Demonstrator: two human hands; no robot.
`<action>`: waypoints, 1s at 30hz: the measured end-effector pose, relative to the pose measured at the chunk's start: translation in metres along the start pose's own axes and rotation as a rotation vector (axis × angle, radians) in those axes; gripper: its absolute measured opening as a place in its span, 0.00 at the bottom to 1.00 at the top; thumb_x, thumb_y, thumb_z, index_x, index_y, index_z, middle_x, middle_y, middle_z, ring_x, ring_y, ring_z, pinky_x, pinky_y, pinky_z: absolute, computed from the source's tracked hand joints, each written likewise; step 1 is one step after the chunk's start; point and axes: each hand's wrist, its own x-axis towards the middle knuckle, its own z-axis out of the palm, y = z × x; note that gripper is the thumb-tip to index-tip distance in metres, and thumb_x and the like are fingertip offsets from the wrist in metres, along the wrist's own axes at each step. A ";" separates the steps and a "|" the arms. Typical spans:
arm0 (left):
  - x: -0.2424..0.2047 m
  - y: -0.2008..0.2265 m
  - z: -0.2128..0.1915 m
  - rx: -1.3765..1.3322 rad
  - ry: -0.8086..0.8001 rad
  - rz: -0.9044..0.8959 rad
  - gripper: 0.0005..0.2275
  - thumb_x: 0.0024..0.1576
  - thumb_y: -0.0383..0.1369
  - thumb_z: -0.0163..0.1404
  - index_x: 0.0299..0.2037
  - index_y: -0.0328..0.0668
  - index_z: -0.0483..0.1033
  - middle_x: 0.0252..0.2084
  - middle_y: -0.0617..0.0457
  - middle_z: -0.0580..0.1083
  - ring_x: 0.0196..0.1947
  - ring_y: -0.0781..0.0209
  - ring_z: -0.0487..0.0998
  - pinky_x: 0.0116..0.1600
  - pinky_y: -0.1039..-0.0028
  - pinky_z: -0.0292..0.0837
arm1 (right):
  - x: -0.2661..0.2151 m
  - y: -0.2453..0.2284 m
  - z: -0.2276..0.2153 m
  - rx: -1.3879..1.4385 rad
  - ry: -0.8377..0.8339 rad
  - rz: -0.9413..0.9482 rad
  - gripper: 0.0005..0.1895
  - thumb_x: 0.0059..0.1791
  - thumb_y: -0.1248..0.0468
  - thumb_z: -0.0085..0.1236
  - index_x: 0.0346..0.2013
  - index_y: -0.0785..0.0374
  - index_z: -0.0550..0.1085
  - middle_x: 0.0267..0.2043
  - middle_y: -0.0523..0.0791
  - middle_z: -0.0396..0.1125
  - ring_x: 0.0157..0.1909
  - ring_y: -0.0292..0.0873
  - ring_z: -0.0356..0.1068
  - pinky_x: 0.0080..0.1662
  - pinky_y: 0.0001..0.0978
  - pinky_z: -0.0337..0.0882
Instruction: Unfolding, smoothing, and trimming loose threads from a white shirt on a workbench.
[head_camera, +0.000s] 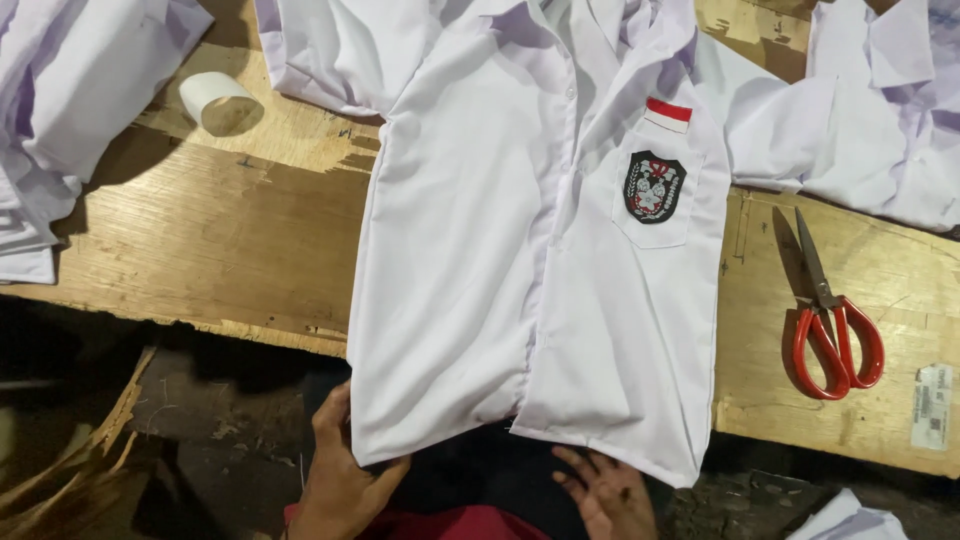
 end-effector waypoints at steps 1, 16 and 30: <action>-0.004 -0.012 0.004 -0.004 0.001 -0.008 0.50 0.41 0.33 0.68 0.70 0.35 0.45 0.68 0.39 0.57 0.68 0.51 0.66 0.67 0.64 0.64 | 0.005 0.005 0.014 -0.005 0.003 0.008 0.37 0.53 0.68 0.69 0.70 0.67 0.57 0.71 0.59 0.55 0.66 0.75 0.59 0.55 0.60 0.72; 0.002 0.023 -0.026 0.449 0.462 0.481 0.13 0.63 0.22 0.51 0.57 0.31 0.76 0.51 0.43 0.81 0.33 0.59 0.83 0.33 0.74 0.75 | 0.046 0.020 0.129 -0.235 0.468 0.030 0.07 0.47 0.69 0.64 0.29 0.69 0.75 0.24 0.47 0.67 0.27 0.45 0.67 0.37 0.45 0.74; -0.009 0.020 -0.017 0.224 0.320 0.420 0.25 0.59 0.10 0.44 0.66 0.38 0.70 0.23 0.59 0.60 0.21 0.66 0.56 0.29 0.68 0.58 | 0.032 0.038 0.141 -0.188 0.440 0.155 0.10 0.44 0.66 0.69 0.34 0.69 0.78 0.28 0.47 0.71 0.38 0.48 0.75 0.54 0.56 0.78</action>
